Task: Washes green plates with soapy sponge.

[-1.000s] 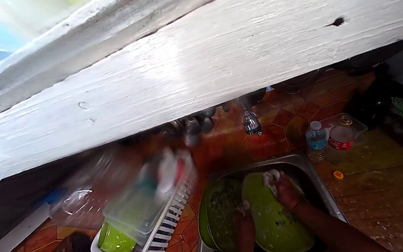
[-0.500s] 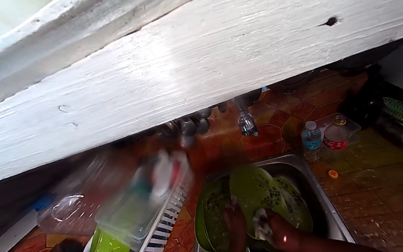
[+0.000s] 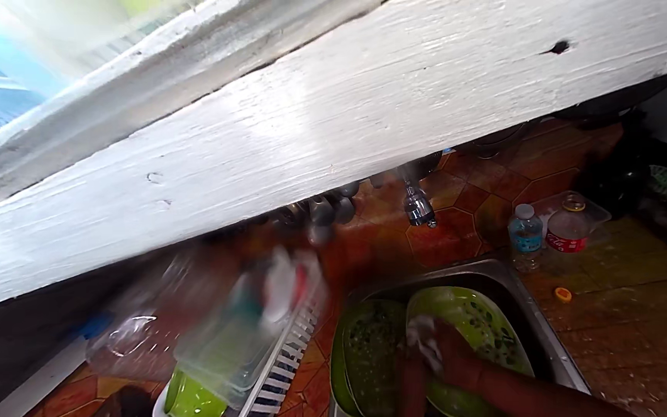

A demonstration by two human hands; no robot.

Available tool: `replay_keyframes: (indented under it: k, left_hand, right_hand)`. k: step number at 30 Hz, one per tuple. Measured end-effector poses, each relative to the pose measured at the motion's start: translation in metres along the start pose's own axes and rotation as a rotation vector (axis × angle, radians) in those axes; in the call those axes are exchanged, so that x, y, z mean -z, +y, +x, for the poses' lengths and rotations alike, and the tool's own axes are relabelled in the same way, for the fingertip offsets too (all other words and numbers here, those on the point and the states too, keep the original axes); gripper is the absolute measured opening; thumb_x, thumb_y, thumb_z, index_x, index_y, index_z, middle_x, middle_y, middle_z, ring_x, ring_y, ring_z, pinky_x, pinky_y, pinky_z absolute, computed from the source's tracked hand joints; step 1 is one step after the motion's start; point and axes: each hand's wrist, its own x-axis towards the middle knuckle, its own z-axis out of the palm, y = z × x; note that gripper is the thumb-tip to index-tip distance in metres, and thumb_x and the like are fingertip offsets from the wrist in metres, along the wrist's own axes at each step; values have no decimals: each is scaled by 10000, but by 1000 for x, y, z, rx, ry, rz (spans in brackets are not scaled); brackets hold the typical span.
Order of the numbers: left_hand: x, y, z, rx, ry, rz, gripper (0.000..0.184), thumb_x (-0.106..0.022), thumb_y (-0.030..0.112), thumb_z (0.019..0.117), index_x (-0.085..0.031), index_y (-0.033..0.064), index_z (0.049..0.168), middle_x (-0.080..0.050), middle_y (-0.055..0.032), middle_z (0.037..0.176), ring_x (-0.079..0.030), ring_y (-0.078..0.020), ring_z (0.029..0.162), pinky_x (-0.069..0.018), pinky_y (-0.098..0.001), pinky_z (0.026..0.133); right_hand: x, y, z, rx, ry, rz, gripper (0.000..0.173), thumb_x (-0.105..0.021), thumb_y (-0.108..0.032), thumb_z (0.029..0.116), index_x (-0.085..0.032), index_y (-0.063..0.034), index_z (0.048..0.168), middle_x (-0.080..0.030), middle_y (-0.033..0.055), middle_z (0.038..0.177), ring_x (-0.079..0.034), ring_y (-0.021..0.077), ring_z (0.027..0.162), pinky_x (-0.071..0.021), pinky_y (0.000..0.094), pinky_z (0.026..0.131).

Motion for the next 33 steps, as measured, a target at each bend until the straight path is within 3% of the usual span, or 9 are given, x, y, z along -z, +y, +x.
replay_keyframes:
  k: [6,13,17,19,22,25,27,31,33]
  left_hand:
    - [47,10,30,106,3,131,528,-415,350,1111,-493,-49,1448,-508,-297,1455,-478,-411,1373,-373,-570,1140]
    - [79,2,58,223,-62,168,546,-474,387,1090,-534,-64,1394,-532,-300,1418,-500,-412,1345,-398,-590,1111]
    - [86,2,36,-9,-339,189,633,-256,524,1094,-513,107,1495,-475,-117,1561,-410,-264,1464,-311,-528,1207]
    - [95,6,20,-231,-570,196,797,-288,662,1021,-506,55,1489,-512,-80,1537,-446,-181,1439,-342,-424,1211]
    - [88,15,-1,-278,-628,245,576,-716,345,918,-616,-107,1261,-691,-204,1172,-658,-235,1097,-510,-435,1005]
    - [72,15,-4,-154,-613,191,406,-744,160,919,-633,-68,1235,-716,-156,1087,-688,-183,1012,-546,-397,973]
    - [64,10,-6,-142,-609,55,356,-717,103,917,-635,-62,1221,-721,-122,1071,-691,-140,990,-560,-359,950]
    - [46,8,-17,-151,-580,-62,417,-708,16,886,-583,-66,1276,-696,-90,1140,-665,-83,1038,-557,-308,958]
    - [39,8,-27,-193,-505,-67,500,-724,13,858,-539,-89,1311,-681,-76,1164,-637,-32,1063,-534,-250,962]
  right_hand:
    - [20,6,-50,290,-429,-73,498,-697,-375,959,-645,-84,1359,-575,207,1450,-471,414,1406,-298,602,1197]
    - [85,21,-52,336,-400,-236,400,-788,45,762,-732,-42,1148,-709,210,1132,-656,425,1104,-506,597,982]
    - [126,-4,-37,163,-366,-8,299,-750,24,833,-715,7,1130,-704,238,1085,-670,409,1043,-512,586,962]
    - [143,-10,-25,58,-306,175,339,-781,-14,846,-684,29,1168,-706,209,1072,-682,313,990,-541,488,924]
    - [152,-8,-8,-21,-178,370,459,-841,-24,777,-654,25,1194,-694,143,1068,-659,174,963,-545,346,893]
    - [137,-4,-1,-58,75,407,504,-873,-70,748,-659,26,1194,-691,133,1136,-655,141,1048,-532,291,959]
    - [114,-7,-3,36,299,329,389,-838,-101,801,-694,59,1124,-675,199,1247,-645,233,1176,-515,347,1038]
    - [53,-36,-19,306,255,48,274,-772,-76,843,-735,-9,1107,-659,181,1347,-561,341,1351,-429,493,1169]
    - [27,-34,-18,421,289,-174,253,-753,-194,875,-750,-107,1113,-692,85,1329,-562,286,1368,-384,513,1201]
